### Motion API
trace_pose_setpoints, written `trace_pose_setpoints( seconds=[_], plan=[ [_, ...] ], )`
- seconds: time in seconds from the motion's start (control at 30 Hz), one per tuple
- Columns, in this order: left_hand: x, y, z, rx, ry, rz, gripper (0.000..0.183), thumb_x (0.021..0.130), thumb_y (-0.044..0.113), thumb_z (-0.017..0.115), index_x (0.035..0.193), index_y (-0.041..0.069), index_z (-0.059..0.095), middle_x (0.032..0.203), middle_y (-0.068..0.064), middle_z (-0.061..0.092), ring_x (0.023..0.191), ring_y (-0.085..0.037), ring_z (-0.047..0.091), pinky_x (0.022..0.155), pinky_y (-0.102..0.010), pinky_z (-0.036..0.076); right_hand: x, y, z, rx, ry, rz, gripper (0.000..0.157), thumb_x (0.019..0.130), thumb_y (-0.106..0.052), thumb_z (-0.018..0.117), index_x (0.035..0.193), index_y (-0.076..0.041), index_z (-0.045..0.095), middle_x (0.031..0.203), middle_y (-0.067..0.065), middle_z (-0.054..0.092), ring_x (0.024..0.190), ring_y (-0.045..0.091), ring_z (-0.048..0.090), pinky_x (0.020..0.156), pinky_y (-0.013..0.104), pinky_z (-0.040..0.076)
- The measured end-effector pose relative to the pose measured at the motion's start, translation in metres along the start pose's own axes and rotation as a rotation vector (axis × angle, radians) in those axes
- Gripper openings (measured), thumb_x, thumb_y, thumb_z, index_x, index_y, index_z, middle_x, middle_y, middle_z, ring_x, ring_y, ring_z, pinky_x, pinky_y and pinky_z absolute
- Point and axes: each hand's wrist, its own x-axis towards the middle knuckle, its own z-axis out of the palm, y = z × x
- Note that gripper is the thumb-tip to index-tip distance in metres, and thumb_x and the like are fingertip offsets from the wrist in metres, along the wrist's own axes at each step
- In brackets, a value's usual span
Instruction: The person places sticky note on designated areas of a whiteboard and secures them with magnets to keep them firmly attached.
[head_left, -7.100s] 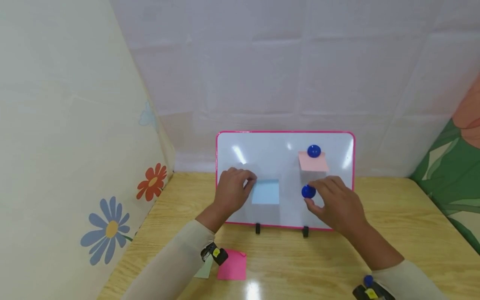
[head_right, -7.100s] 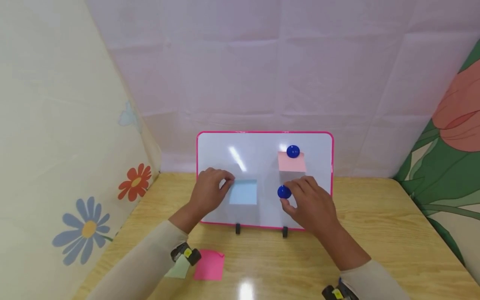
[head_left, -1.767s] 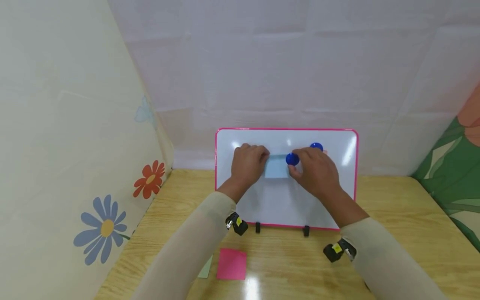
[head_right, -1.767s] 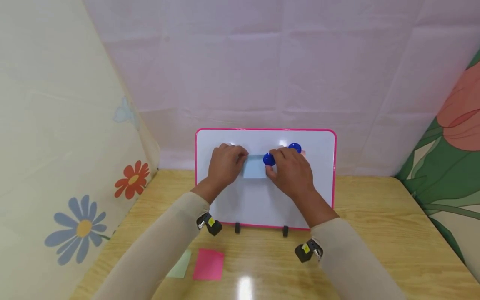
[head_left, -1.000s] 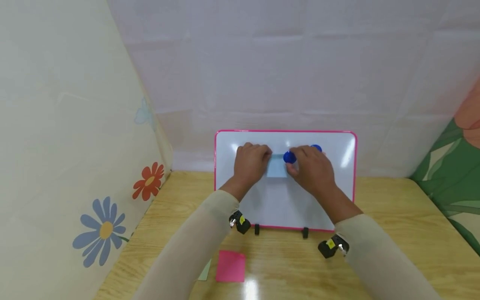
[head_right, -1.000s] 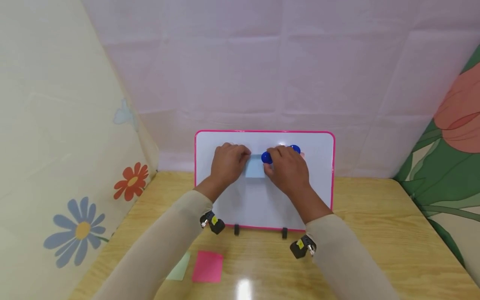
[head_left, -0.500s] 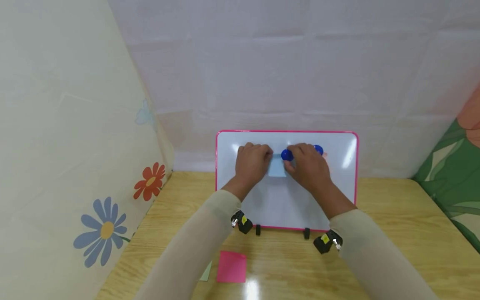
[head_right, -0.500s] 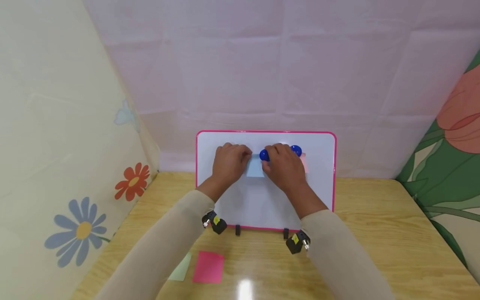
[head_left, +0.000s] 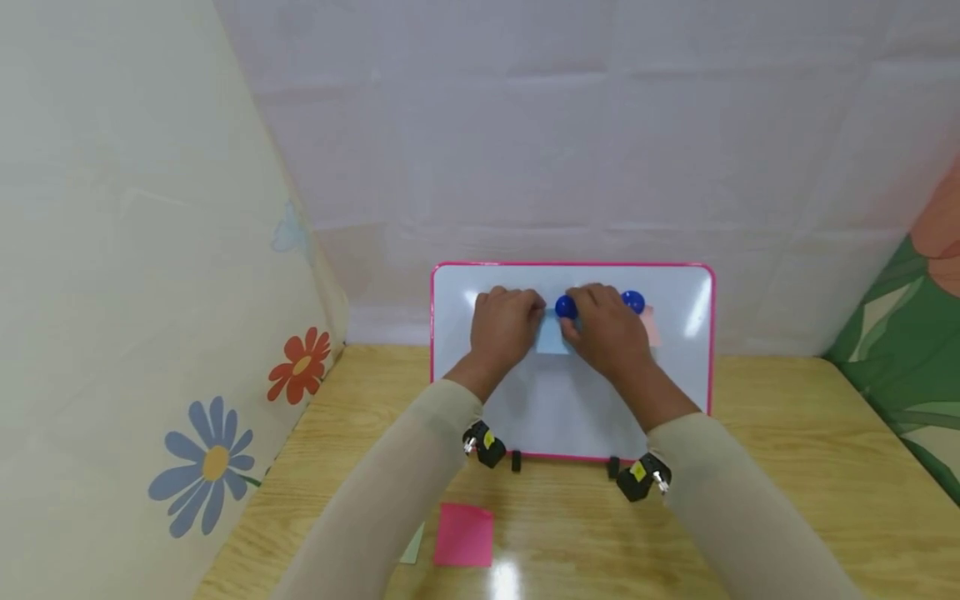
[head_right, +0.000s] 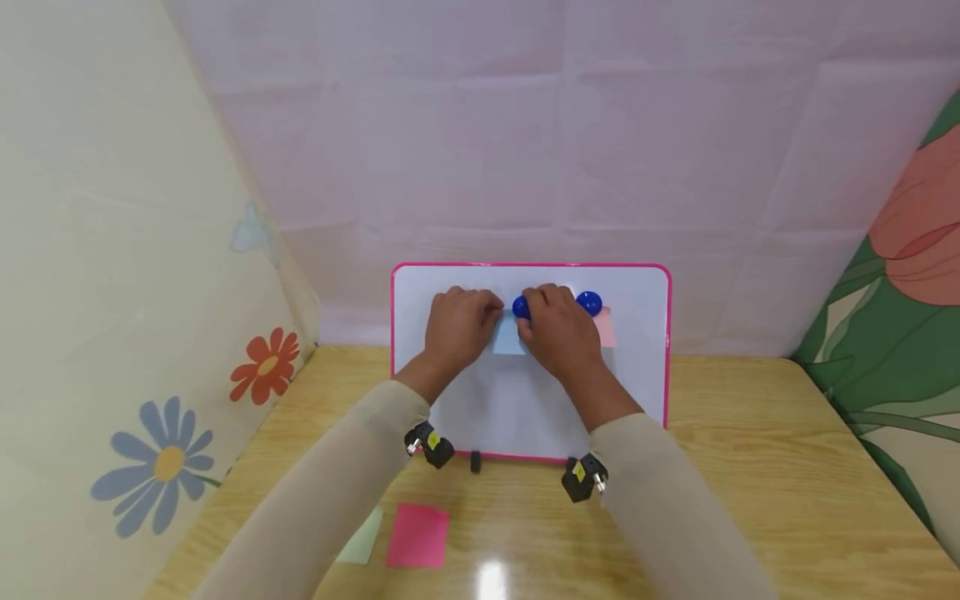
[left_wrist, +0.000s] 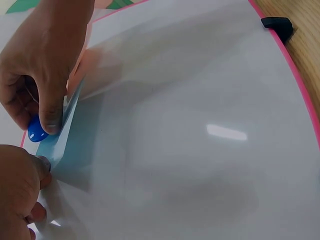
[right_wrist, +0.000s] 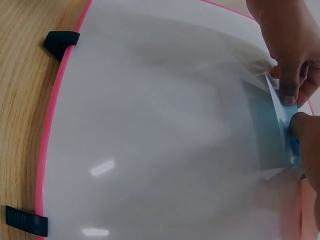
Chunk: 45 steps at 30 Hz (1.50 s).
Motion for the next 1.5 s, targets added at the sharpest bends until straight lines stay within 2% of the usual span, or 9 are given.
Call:
trace_pose_setpoints(
  seconds=[0.47, 0.97, 1.5],
  plan=[
    [-0.0003, 0.0, -0.0006, 0.004, 0.003, -0.008, 0.018, 0.102, 0.029, 0.066, 0.114, 0.021, 0.075, 0.106, 0.005, 0.076, 0.094, -0.016, 0.059, 0.085, -0.036, 0.043, 0.0037, -0.0016, 0.0039, -0.027, 0.023, -0.013, 0.047, 0.097, -0.028, 0.073, 0.133, -0.001, 0.061, 0.129, 0.019, 0.062, 0.123, 0.035, 0.057, 0.096, 0.045, 0.052],
    [-0.0006, 0.0036, 0.0015, 0.0, 0.016, -0.007, 0.018, 0.102, 0.031, 0.066, 0.115, 0.021, 0.074, 0.106, 0.005, 0.076, 0.091, -0.017, 0.059, 0.086, -0.037, 0.044, 0.0062, -0.0028, 0.0033, -0.083, -0.035, 0.043, 0.049, 0.099, -0.033, 0.07, 0.136, -0.003, 0.058, 0.132, 0.018, 0.061, 0.125, 0.034, 0.055, 0.099, 0.044, 0.05],
    [0.0023, 0.0048, 0.0003, 0.011, 0.003, -0.034, 0.02, 0.101, 0.031, 0.066, 0.115, 0.02, 0.074, 0.104, 0.004, 0.077, 0.092, -0.017, 0.06, 0.087, -0.037, 0.043, 0.009, -0.0035, 0.0023, -0.074, -0.064, 0.068, 0.049, 0.1, -0.033, 0.068, 0.137, -0.003, 0.058, 0.132, 0.017, 0.059, 0.125, 0.033, 0.054, 0.1, 0.044, 0.05]
  ],
)
